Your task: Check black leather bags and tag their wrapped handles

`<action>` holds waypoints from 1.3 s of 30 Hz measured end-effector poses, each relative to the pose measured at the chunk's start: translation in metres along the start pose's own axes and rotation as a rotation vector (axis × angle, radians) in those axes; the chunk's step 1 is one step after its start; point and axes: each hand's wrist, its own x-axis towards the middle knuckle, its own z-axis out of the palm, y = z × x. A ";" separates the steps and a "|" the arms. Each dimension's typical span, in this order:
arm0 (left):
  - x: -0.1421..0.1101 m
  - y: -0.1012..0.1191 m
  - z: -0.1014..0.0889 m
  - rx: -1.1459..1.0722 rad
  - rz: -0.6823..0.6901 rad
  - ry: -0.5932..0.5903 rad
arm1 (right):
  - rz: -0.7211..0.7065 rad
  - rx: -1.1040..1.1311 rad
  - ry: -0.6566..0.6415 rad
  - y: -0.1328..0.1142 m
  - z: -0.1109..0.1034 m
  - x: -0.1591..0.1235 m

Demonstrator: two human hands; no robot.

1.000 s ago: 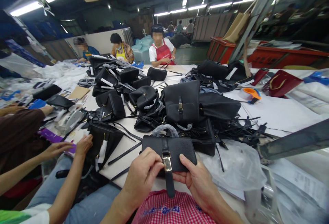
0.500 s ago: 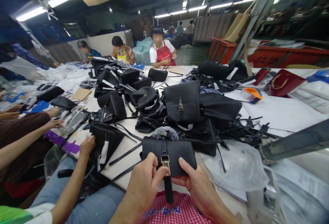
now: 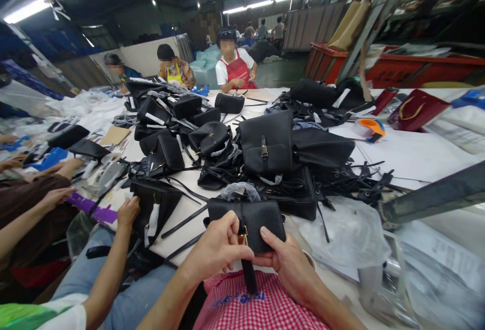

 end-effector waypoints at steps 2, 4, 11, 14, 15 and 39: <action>0.003 -0.005 0.001 -0.085 -0.010 -0.027 | -0.003 -0.015 0.007 0.001 -0.002 0.001; 0.007 -0.010 0.001 -0.158 -0.007 -0.052 | -0.005 -0.023 0.008 0.003 -0.004 0.002; 0.011 -0.014 -0.002 -0.250 -0.027 -0.104 | -0.024 -0.117 0.021 0.006 -0.006 0.005; 0.008 -0.008 0.004 -0.038 -0.039 0.104 | -0.025 -0.190 0.044 0.007 -0.006 0.004; 0.007 -0.006 0.006 0.021 -0.021 0.175 | -0.024 -0.196 0.047 0.008 -0.007 0.004; 0.013 -0.030 0.001 -0.353 0.065 0.001 | -0.054 -0.104 0.060 0.010 -0.009 0.014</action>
